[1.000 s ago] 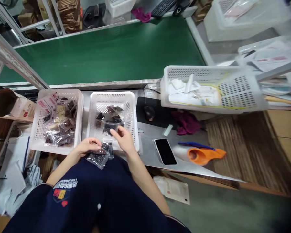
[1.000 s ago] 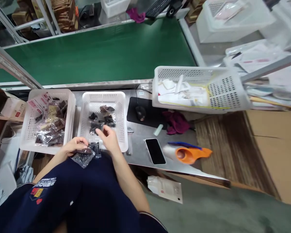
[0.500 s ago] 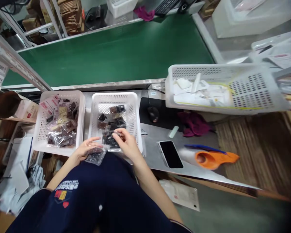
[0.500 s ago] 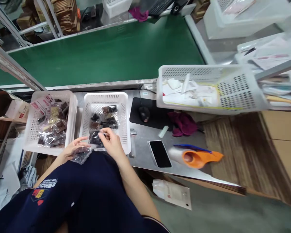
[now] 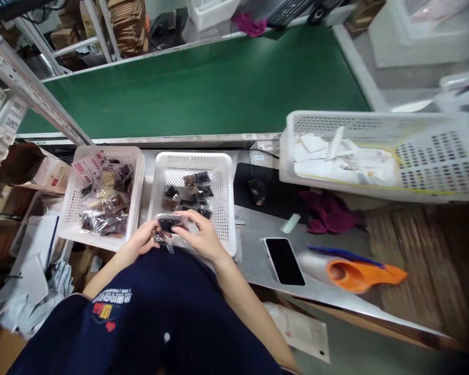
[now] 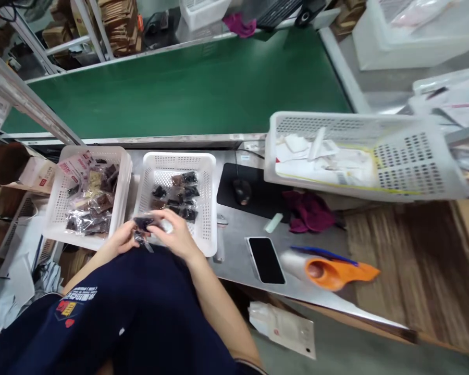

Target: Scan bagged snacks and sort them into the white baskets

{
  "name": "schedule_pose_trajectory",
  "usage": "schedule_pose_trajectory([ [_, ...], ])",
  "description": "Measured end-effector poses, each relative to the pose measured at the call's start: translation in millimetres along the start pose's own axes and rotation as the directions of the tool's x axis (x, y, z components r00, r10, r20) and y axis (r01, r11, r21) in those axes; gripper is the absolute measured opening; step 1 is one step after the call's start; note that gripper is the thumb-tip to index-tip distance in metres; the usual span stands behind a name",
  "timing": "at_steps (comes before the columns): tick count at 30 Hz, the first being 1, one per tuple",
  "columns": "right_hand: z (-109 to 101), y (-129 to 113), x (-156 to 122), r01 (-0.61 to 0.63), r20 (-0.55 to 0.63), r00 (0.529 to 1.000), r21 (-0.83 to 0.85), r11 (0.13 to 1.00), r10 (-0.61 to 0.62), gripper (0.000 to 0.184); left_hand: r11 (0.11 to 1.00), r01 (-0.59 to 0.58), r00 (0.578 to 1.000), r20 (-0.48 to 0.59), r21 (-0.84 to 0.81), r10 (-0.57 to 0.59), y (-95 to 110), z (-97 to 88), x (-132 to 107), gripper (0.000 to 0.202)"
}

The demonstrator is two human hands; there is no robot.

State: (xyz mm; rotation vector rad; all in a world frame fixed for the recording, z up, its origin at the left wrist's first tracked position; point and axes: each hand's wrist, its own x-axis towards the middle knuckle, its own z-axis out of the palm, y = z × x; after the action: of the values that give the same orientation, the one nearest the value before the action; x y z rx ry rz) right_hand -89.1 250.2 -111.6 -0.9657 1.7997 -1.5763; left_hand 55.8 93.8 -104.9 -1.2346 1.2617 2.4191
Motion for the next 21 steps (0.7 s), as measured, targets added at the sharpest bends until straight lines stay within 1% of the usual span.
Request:
schedule_pose_trajectory([
  [1, -7.9, 2.5, 2.6, -0.048, -0.13, 0.991, -0.037, 0.998, 0.043, 0.053, 1.0, -0.017, 1.0, -0.009, 0.0, 0.017, 4.6, -1.7, -5.1, 0.069],
  [2, -17.6, 7.1, 4.5, -0.107, -0.265, 0.961, -0.092, 0.99, 0.08, 0.066, 0.998, -0.064, 0.998, -0.022, 0.016, 0.064, 11.0, -5.8, -12.2, 0.073],
  [3, -28.2, 13.6, 5.8, -0.169, -0.381, 0.919, -0.148, 0.974, 0.102, 0.083, 0.989, -0.138, 0.989, -0.048, 0.051, 0.141, 19.0, -12.5, -20.9, 0.075],
  [4, -38.4, 21.9, 6.3, -0.225, -0.463, 0.879, -0.194, 0.955, 0.113, 0.102, 0.966, -0.23, 0.967, -0.089, 0.115, 0.241, 28.1, -21.6, -30.8, 0.074],
  [5, -47.4, 31.4, 6.1, -0.266, -0.504, 0.854, -0.218, 0.939, 0.125, 0.118, 0.921, -0.324, 0.924, -0.135, 0.215, 0.357, 37.4, -32.9, -41.1, 0.07],
  [6, -54.3, 41.4, 5.2, -0.294, -0.522, 0.841, -0.217, 0.931, 0.144, 0.127, 0.848, -0.397, 0.862, -0.176, 0.35, 0.476, 46.2, -45.8, -50.9, 0.065],
  [7, -58.6, 51.2, 3.7, -0.312, -0.524, 0.835, -0.199, 0.929, 0.168, 0.132, 0.752, -0.421, 0.794, -0.194, 0.507, 0.575, 53.6, -59.4, -59.0, 0.061],
  [8, -60.1, 60.1, 1.9, -0.323, -0.515, 0.835, -0.172, 0.931, 0.194, 0.133, 0.636, -0.384, 0.746, -0.181, 0.67, 0.641, 59.2, -72.8, -64.7, 0.062],
  [9, -59.1, 67.6, -0.1, -0.328, -0.499, 0.839, -0.147, 0.933, 0.217, 0.133, 0.504, -0.287, 0.735, -0.15, 0.814, 0.661, 62.6, -84.9, -67.3, 0.068],
  [10, -55.8, 73.1, -1.9, -0.329, -0.476, 0.848, -0.13, 0.935, 0.233, 0.133, 0.369, -0.149, 0.764, -0.13, 0.918, 0.632, 63.8, -95.0, -66.8, 0.08],
  [11, -51.0, 76.7, -3.4, -0.327, -0.444, 0.862, -0.117, 0.938, 0.245, 0.133, 0.234, -0.002, 0.809, -0.136, 0.972, 0.571, 63.2, -102.4, -63.5, 0.093],
  [12, -45.2, 78.3, -4.4, -0.322, -0.406, 0.878, -0.107, 0.941, 0.254, 0.133, 0.109, 0.124, 0.849, -0.163, 0.986, 0.503, 61.4, -107.1, -58.0, 0.103],
  [13, -39.2, 78.2, -4.8, -0.318, -0.365, 0.893, -0.1, 0.943, 0.262, 0.132, 0.005, 0.215, 0.871, -0.194, 0.977, 0.452, 59.1, -109.4, -51.5, 0.108],
  [14, -33.7, 76.8, -4.8, -0.314, -0.327, 0.906, -0.095, 0.945, 0.268, 0.129, -0.066, 0.268, 0.877, -0.215, 0.961, 0.429, 56.8, -110.2, -44.8, 0.106],
  [15, -29.1, 74.6, -4.5, -0.312, -0.293, 0.916, -0.093, 0.945, 0.274, 0.127, -0.106, 0.292, 0.874, -0.22, 0.951, 0.434, 55.3, -110.1, -38.9, 0.097],
  [16, -25.9, 72.1, -4.4, -0.312, -0.265, 0.923, -0.091, 0.946, 0.279, 0.125, -0.117, 0.294, 0.865, -0.212, 0.949, 0.455, 54.8, -110.3, -34.5, 0.086],
  [17, -24.3, 69.6, -4.5, -0.315, -0.243, 0.927, -0.086, 0.945, 0.286, 0.124, -0.103, 0.281, 0.854, -0.199, 0.954, 0.481, 55.6, -111.3, -32.1, 0.075],
  [18, -24.1, 67.7, -5.0, -0.317, -0.229, 0.928, -0.078, 0.945, 0.293, 0.123, -0.065, 0.254, 0.842, -0.188, 0.965, 0.505, 57.6, -113.6, -31.8, 0.069],
  [19, -25.3, 66.5, -6.0, -0.318, -0.222, 0.929, -0.067, 0.946, 0.297, 0.122, -0.004, 0.211, 0.826, -0.177, 0.977, 0.535, 60.8, -117.3, -33.5, 0.066],
  [20, -27.4, 66.1, -7.3, -0.319, -0.22, 0.928, -0.055, 0.946, 0.3, 0.122, 0.083, 0.147, 0.799, -0.168, 0.986, 0.578, 65.1, -122.0, -37.0, 0.063],
  [21, -30.0, 66.3, -8.6, -0.322, -0.222, 0.926, -0.042, 0.946, 0.305, 0.12, 0.19, 0.056, 0.757, -0.165, 0.98, 0.632, 70.1, -127.0, -42.0, 0.06],
])
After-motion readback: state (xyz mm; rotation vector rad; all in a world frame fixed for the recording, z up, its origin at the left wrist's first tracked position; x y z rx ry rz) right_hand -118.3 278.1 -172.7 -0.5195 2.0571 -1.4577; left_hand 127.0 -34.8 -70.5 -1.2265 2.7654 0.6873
